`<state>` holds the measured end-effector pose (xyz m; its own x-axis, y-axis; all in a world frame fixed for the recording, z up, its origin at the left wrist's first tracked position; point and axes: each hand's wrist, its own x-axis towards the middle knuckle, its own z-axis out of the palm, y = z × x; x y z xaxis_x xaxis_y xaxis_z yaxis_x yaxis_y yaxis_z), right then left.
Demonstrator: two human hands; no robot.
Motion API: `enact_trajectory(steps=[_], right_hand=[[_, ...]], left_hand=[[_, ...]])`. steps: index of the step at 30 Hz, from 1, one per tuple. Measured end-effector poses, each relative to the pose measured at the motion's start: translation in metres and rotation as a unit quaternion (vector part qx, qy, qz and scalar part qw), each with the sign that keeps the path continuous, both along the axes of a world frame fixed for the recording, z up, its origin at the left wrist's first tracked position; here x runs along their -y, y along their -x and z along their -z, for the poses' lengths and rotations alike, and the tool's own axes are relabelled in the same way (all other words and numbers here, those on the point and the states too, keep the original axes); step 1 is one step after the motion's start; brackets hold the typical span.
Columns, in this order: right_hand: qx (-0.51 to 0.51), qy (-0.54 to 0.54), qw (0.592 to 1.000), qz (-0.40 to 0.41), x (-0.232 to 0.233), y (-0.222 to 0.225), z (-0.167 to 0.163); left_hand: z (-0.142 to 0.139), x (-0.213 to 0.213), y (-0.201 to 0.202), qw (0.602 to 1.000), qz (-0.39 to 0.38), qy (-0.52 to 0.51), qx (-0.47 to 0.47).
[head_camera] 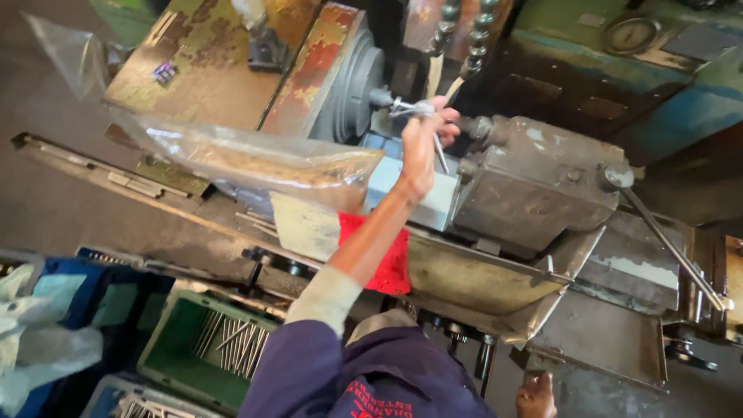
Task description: The person repeatedly picks metal rods from a green bin, inserts them into a lathe chuck, and operates the machine to shape the rods. After each cycle, the person removes the rod and places it into a blue bin. The process is repeated continuously throughout the clip.
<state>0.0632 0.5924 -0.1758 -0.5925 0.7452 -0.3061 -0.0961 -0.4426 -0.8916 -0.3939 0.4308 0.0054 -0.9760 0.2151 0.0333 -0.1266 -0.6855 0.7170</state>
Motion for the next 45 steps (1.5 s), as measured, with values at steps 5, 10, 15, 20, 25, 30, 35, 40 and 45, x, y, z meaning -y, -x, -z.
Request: enact_trajectory(steps=[5,10,15,20,25,30,35,40,45], right_hand=[[-0.018,0.360,0.922,0.144,0.006,-0.015,0.016],[0.009,0.320,0.943,0.091,0.022,-0.041,0.057],[0.078,0.368,0.926,-0.030,0.110,-0.003,0.056],[0.131,0.123,0.893,-0.412,0.236,0.079,-0.010],[0.134,0.096,0.854,-0.493,0.327,0.113,-0.065],[0.063,0.198,0.850,-0.484,0.372,0.101,-0.065],[0.060,0.167,0.870,-0.460,0.403,0.088,-0.059],[0.060,0.116,0.887,-0.443,0.426,0.084,-0.064],[0.074,0.155,0.863,-0.476,0.432,0.083,-0.071]], left_hand=[[-0.035,0.110,-0.127,0.943,0.233,0.200,-0.129],[-0.015,0.186,-0.188,0.796,0.121,0.518,-0.288],[0.035,0.261,-0.244,0.843,0.018,0.490,-0.223],[0.057,0.310,-0.288,0.783,-0.012,0.605,-0.143],[0.058,0.338,-0.325,0.769,-0.095,0.606,-0.180],[0.059,0.372,-0.353,0.767,-0.139,0.600,-0.184],[0.062,0.401,-0.369,0.756,-0.161,0.605,-0.191],[0.067,0.419,-0.375,0.754,-0.162,0.611,-0.180],[0.074,0.434,-0.376,0.746,-0.196,0.596,-0.223]])
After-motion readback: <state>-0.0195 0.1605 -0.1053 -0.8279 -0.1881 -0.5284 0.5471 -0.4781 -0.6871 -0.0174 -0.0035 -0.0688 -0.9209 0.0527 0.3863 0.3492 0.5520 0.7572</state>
